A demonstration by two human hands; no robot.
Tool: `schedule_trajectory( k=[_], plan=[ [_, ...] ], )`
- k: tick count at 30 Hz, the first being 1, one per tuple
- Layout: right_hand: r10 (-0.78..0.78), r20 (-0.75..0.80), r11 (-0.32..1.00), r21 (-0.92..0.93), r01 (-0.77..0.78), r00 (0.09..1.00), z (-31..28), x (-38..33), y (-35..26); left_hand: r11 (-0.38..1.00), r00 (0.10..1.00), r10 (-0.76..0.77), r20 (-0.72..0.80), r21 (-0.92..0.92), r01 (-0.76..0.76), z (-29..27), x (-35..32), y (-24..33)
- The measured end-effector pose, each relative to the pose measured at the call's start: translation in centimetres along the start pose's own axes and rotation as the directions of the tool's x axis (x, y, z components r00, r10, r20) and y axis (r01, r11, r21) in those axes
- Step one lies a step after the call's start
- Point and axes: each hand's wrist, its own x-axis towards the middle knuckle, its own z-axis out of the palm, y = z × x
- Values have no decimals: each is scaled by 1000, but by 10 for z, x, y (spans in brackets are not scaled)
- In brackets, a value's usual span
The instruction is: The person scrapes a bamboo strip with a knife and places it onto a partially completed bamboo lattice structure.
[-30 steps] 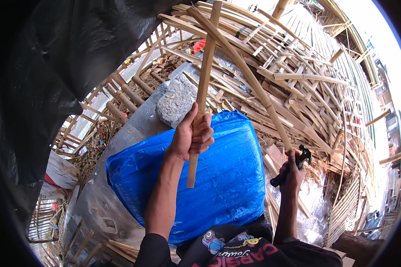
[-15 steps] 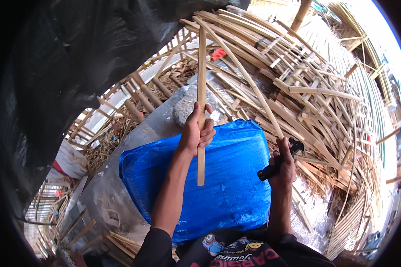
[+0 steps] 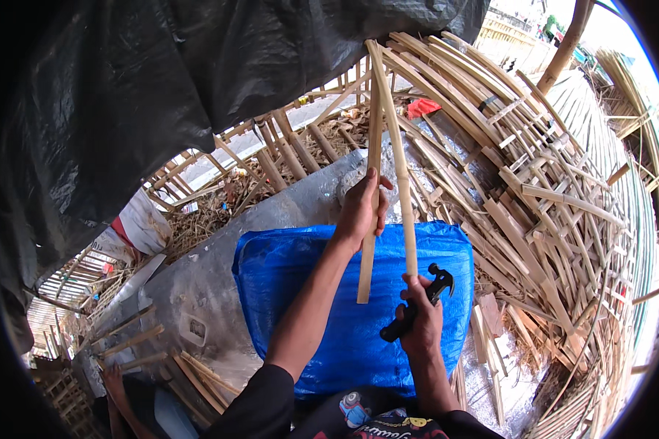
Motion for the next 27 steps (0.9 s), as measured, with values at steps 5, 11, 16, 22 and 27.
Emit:
schedule_trajectory(
  k=[5,11,16,22,27],
  plan=[
    [31,-2,996,-84,-31,1000,5,-8,9,993,977,76,-197,107,-56,13,4,-3],
    [-45,-68,999,-8,45,997,3,-2,17,991,986,125,-107,62,-119,5,2,1],
    [-11,-4,999,-31,11,1000,-6,3,21,992,990,94,-106,92,-85,1,4,-4],
    [-43,-29,996,-76,41,999,-5,1,21,978,990,142,-7,159,-139,7,0,1],
    [-1,-48,998,-63,-2,999,-6,5,22,982,994,108,-33,159,-102,7,-1,2]
  ],
)
